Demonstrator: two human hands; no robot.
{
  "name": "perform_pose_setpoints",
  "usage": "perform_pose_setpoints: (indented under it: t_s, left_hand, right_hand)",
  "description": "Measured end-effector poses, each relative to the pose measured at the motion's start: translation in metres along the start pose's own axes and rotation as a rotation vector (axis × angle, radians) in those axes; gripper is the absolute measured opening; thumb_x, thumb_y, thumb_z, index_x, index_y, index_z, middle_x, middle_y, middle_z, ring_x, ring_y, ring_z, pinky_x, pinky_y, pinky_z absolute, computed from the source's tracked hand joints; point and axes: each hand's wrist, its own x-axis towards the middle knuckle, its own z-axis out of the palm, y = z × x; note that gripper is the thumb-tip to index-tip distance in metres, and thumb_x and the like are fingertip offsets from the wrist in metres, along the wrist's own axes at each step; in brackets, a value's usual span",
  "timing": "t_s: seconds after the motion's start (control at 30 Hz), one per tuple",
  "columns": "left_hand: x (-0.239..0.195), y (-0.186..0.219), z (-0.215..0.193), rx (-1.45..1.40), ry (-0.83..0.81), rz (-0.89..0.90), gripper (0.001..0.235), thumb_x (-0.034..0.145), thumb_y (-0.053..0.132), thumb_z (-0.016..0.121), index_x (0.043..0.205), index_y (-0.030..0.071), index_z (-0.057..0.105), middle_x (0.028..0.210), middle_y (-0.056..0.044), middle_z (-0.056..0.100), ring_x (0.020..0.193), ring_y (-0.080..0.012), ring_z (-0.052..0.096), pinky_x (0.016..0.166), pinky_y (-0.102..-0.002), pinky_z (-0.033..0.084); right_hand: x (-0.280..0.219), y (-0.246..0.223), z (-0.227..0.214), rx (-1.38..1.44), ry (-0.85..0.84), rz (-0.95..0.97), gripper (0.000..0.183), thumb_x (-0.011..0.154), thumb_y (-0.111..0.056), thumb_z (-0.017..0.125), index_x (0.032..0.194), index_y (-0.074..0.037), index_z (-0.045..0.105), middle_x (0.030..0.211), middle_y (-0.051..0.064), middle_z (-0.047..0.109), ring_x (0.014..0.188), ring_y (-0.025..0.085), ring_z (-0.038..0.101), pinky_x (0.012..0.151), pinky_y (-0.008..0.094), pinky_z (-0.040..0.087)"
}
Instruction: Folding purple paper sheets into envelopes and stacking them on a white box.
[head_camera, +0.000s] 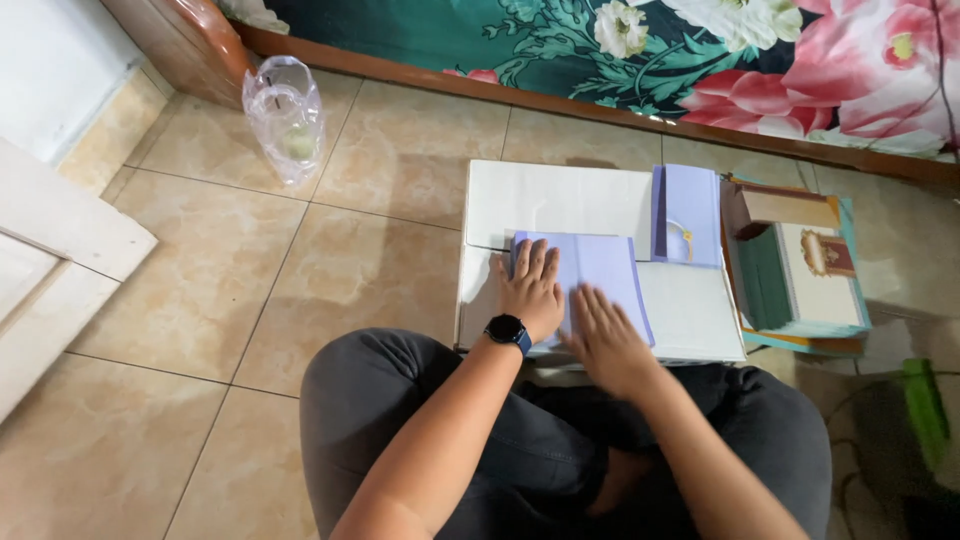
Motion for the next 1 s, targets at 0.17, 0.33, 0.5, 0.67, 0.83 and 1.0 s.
perform_pose_setpoints:
  t_s: [0.17,0.33,0.5,0.67,0.83,1.0]
  left_hand:
    - [-0.003,0.002,-0.01,0.046,-0.028,0.0,0.06,0.102,0.03,0.031,0.161,0.018,0.029,0.171,-0.008,0.019,0.159,-0.0305,0.008,0.118,-0.071,0.013]
    - [0.012,-0.013,0.027,0.028,0.115,0.016,0.068,0.102,0.032,0.037,0.164,0.013,0.018,0.169,-0.022,0.016,0.158,-0.0379,0.011,0.116,-0.07,0.016]
    - [0.002,-0.002,0.01,0.0,0.385,0.138,0.07,0.106,0.03,0.036,0.166,0.009,0.007,0.17,-0.027,0.006,0.158,-0.0427,0.004,0.117,-0.07,0.011]
    - [-0.007,0.002,-0.015,-0.019,0.379,0.179,0.072,0.108,0.04,0.035,0.165,0.007,0.008,0.168,-0.03,0.006,0.157,-0.0452,0.004,0.118,-0.07,0.006]
    - [-0.014,0.017,-0.044,-0.007,0.441,0.24,0.078,0.105,0.05,0.035,0.164,0.005,0.012,0.169,-0.03,0.007,0.157,-0.0439,0.006,0.121,-0.064,0.007]
    - [-0.01,0.017,-0.018,-0.007,-0.039,0.293,0.065,0.1,0.054,0.039,0.152,0.016,0.043,0.169,-0.016,0.018,0.158,-0.036,0.007,0.122,-0.065,0.005]
  right_hand:
    - [-0.049,-0.032,-0.039,0.08,-0.129,0.094,0.07,0.105,-0.048,0.039,0.157,-0.001,0.034,0.161,0.022,0.037,0.149,0.035,0.037,0.113,0.047,0.041]
    - [-0.015,0.028,0.036,-0.146,0.278,-0.218,0.036,0.093,-0.015,0.048,0.123,-0.006,0.064,0.117,0.022,0.065,0.091,0.039,0.073,0.07,0.046,0.058]
    - [0.032,0.037,0.027,0.745,-0.205,0.659,0.079,0.095,-0.065,0.058,0.154,-0.019,0.032,0.13,0.016,0.069,0.115,0.033,0.07,0.092,0.048,0.056]
    - [0.037,0.014,-0.002,0.879,-0.053,0.704,0.051,0.094,-0.047,0.065,0.134,-0.016,0.064,0.111,0.011,0.077,0.106,0.032,0.073,0.081,0.045,0.058]
    - [0.028,0.086,-0.011,0.845,0.351,0.613,0.035,0.095,-0.02,0.064,0.126,-0.005,0.063,0.089,0.025,0.073,0.09,0.04,0.072,0.075,0.049,0.055]
    - [0.061,0.233,0.019,0.509,0.375,0.834,0.031,0.095,-0.018,0.063,0.119,0.001,0.067,0.094,0.022,0.07,0.099,0.043,0.07,0.078,0.055,0.056]
